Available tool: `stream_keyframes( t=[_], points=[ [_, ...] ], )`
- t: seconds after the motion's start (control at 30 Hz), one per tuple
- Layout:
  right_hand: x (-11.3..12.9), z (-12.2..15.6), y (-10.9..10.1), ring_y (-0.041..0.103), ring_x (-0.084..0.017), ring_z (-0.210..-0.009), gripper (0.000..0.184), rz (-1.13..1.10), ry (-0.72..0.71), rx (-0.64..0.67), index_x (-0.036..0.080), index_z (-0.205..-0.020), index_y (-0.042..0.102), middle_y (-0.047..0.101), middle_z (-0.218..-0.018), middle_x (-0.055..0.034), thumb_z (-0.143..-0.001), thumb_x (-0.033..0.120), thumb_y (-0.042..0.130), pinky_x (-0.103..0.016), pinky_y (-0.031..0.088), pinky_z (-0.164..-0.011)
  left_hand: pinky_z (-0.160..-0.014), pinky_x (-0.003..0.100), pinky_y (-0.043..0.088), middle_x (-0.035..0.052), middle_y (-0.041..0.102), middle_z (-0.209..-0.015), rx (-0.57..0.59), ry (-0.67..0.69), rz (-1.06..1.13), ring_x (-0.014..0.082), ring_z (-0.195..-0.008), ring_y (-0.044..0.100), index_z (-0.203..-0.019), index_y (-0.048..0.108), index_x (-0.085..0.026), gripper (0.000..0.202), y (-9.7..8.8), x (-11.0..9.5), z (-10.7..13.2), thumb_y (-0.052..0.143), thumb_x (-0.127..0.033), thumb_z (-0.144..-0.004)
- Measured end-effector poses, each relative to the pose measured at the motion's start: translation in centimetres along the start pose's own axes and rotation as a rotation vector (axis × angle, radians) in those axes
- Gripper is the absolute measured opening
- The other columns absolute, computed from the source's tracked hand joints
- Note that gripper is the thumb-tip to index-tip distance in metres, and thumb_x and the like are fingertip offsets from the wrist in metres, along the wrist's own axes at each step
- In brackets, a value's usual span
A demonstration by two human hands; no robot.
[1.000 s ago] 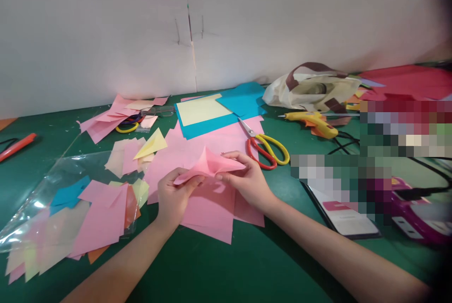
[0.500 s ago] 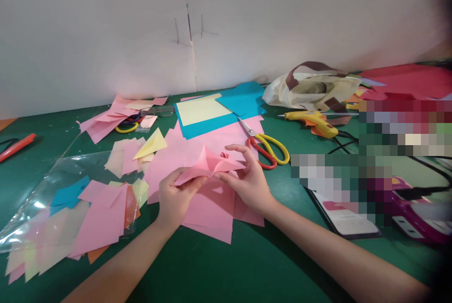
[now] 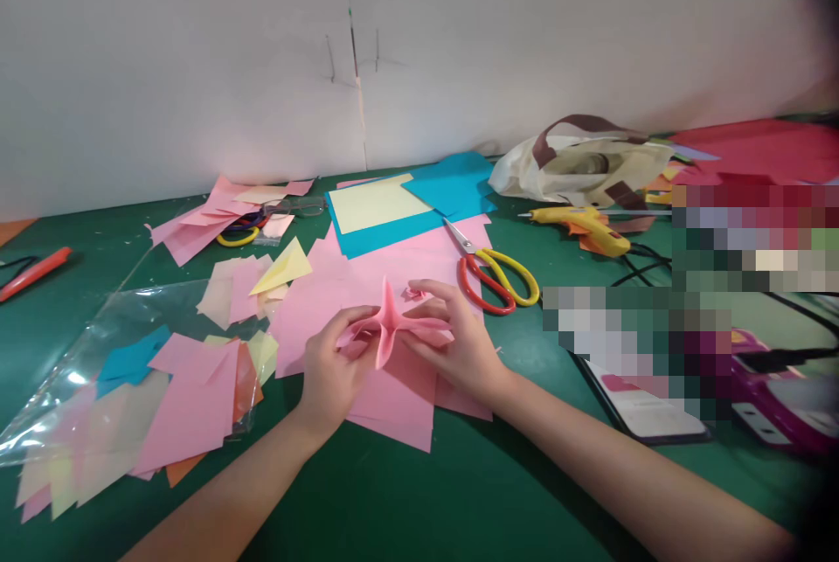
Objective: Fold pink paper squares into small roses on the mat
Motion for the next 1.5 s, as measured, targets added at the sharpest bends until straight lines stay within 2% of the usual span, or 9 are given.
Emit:
stream_keyframes(
  t=[0.17, 0.33, 0.43, 0.67, 0.87, 1.1, 1.2, 1.37, 1.5],
  points=[
    [-0.3, 0.0, 0.6, 0.069, -0.02, -0.086, 0.048, 0.048, 0.025, 0.056, 0.027, -0.121, 0.04, 0.061, -0.11, -0.0073, -0.079, 0.02, 0.062, -0.039, 0.058, -0.077, -0.075, 0.03, 0.055, 0.0054, 0.07, -0.093, 0.038, -0.026, -0.005, 0.021, -0.087, 0.067, -0.098, 0.061, -0.021, 0.028, 0.5, 0.3, 0.0, 0.067, -0.018, -0.071],
    [-0.5, -0.1, 0.7, 0.068, -0.02, -0.089, 0.046, 0.01, 0.069, 0.07, 0.027, -0.117, 0.04, 0.058, -0.116, -0.0078, -0.077, 0.017, 0.061, -0.037, 0.059, -0.074, -0.064, 0.028, 0.056, 0.002, 0.07, -0.077, 0.015, -0.223, 0.141, 0.0204, -0.073, 0.069, -0.101, 0.057, -0.021, 0.043, 0.5, 1.7, -0.1, 0.072, -0.016, -0.062],
    [-0.6, -0.1, 0.2, 0.068, -0.02, -0.088, 0.044, -0.042, 0.089, 0.012, 0.027, -0.111, 0.041, 0.057, -0.114, -0.0069, -0.074, 0.017, 0.063, -0.036, 0.059, -0.072, -0.059, 0.027, 0.056, 0.003, 0.071, -0.079, 0.009, -0.301, 0.237, 0.021, -0.07, 0.069, -0.094, 0.06, -0.019, 0.04, 0.6, 1.9, -0.3, 0.075, -0.018, -0.057],
    [-0.4, 0.1, -1.0, 0.064, -0.02, -0.093, 0.051, -0.094, 0.075, -0.117, 0.028, -0.111, 0.042, 0.053, -0.115, -0.0061, -0.069, 0.018, 0.069, -0.036, 0.058, -0.079, -0.058, 0.027, 0.054, 0.0016, 0.065, -0.064, 0.039, -0.157, 0.23, 0.0187, -0.064, 0.064, -0.067, 0.062, -0.016, 0.015, 0.5, 0.4, -0.7, 0.074, -0.025, -0.062],
    [-1.5, 0.0, 0.3, 0.065, -0.018, -0.078, 0.053, -0.366, 0.244, -0.019, 0.03, -0.114, 0.039, 0.06, -0.091, -0.001, -0.071, 0.023, 0.069, -0.031, 0.058, -0.062, -0.058, 0.025, 0.052, 0.0016, 0.064, -0.072, -0.002, -0.132, 0.273, 0.0178, -0.07, 0.062, -0.077, 0.062, -0.017, 0.02, 0.1, 0.3, -0.7, 0.074, -0.025, -0.063],
    [-0.8, -0.3, -1.0, 0.059, -0.022, -0.102, 0.036, -0.153, 0.145, -0.13, 0.026, -0.101, 0.052, 0.058, -0.106, -0.0039, -0.071, 0.027, 0.073, -0.038, 0.053, -0.087, -0.064, 0.025, 0.054, -0.0008, 0.061, -0.064, 0.031, -0.123, 0.274, 0.0155, -0.066, 0.064, -0.067, 0.057, -0.018, 0.014, 0.7, 0.2, -0.6, 0.069, -0.024, -0.069],
    [-1.7, -0.3, -1.0, 0.06, -0.022, -0.099, 0.038, -0.164, 0.238, -0.14, 0.028, -0.102, 0.052, 0.058, -0.109, -0.0034, -0.07, 0.032, 0.073, -0.034, 0.056, -0.077, -0.067, 0.026, 0.056, 0.0007, 0.066, -0.072, 0.009, -0.172, 0.29, 0.0168, -0.072, 0.067, -0.077, 0.058, -0.018, 0.017, 0.7, 0.9, -0.5, 0.071, -0.025, -0.068],
    [-3.9, 0.1, 0.5, 0.065, -0.018, -0.078, 0.046, -0.365, 0.472, -0.058, 0.027, -0.103, 0.05, 0.06, -0.106, -0.0022, -0.066, 0.036, 0.076, -0.033, 0.057, -0.066, -0.066, 0.029, 0.057, 0.0022, 0.07, -0.082, -0.032, -0.353, 0.458, 0.0189, -0.076, 0.069, -0.1, 0.056, -0.019, 0.046, 0.9, 2.8, -0.4, 0.077, -0.023, -0.059],
    [-4.3, 0.4, 1.3, 0.068, -0.019, -0.07, 0.05, -0.515, 0.526, -0.021, 0.027, -0.104, 0.048, 0.064, -0.088, 0.0002, -0.064, 0.035, 0.077, -0.035, 0.057, -0.067, -0.068, 0.029, 0.058, 0.0038, 0.072, -0.081, 0.057, -0.401, 0.527, 0.0198, -0.078, 0.069, -0.088, 0.065, -0.017, 0.03, 1.9, 2.9, -0.1, 0.077, -0.025, -0.062]
  ],
)
Point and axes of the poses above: each hand's wrist, its own z-axis away from the middle knuckle, its own y-axis out of the palm, x = y × z, the point moved 10 cm from there along -z, towards the middle knuckle
